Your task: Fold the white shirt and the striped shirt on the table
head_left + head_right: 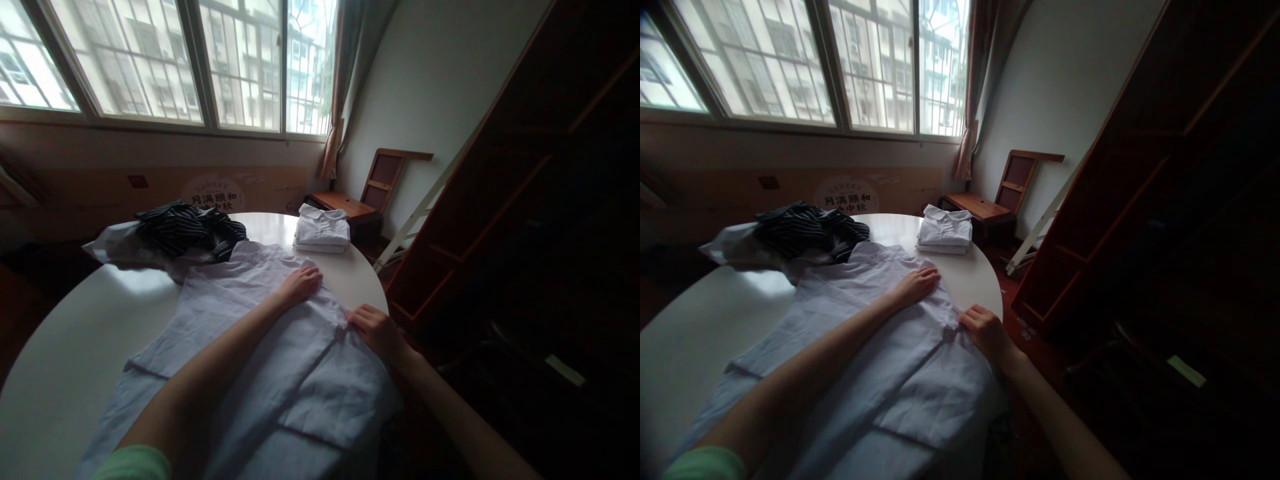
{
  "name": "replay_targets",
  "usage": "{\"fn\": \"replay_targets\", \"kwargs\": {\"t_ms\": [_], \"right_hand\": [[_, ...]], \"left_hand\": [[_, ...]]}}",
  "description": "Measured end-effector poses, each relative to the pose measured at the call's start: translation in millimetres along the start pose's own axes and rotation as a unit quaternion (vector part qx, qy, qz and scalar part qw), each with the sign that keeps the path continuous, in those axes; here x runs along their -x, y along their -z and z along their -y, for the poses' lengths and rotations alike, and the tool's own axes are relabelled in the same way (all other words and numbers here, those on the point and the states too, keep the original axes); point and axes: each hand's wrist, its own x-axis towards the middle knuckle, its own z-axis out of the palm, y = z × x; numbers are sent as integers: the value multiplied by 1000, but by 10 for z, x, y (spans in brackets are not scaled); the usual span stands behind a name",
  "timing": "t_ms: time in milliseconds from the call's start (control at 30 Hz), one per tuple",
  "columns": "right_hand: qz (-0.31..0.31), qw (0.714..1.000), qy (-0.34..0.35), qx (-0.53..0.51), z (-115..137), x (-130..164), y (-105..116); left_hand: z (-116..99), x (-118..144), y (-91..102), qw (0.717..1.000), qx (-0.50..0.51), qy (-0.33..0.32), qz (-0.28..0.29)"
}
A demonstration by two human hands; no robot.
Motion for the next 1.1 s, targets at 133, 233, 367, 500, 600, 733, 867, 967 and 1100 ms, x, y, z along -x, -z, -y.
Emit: {"fn": "replay_targets", "kwargs": {"t_ms": [133, 233, 367, 500, 600, 733, 867, 967, 1100], "right_hand": [[4, 1000, -1, -3, -4, 3, -5], [8, 1000, -3, -10, -1, 2, 0], [5, 1000, -8, -11, 7, 2, 3], [4, 1000, -15, -16, 4, 11, -9], [-17, 1000, -20, -15, 4, 17, -11], [-52, 998, -26, -10, 23, 17, 14], [-65, 997, -31, -7, 36, 12, 25], [-61, 998, -32, -6, 32, 6, 10], [-67, 997, -24, -2, 27, 3, -6]], "left_hand": [[43, 20, -31, 997, -34, 67, 29], [55, 6, -32, 991, -45, 113, 60], [82, -43, -33, 982, -31, 166, 88], [117, -73, -37, 977, -10, 191, 92], [139, -71, -40, 979, -3, 188, 73], [165, -65, -30, 984, 20, 177, 8], [194, -65, -2, 972, 81, 209, -64], [208, -61, 25, 956, 148, 243, -76], [199, -54, 74, 938, 227, 245, -94]]}}
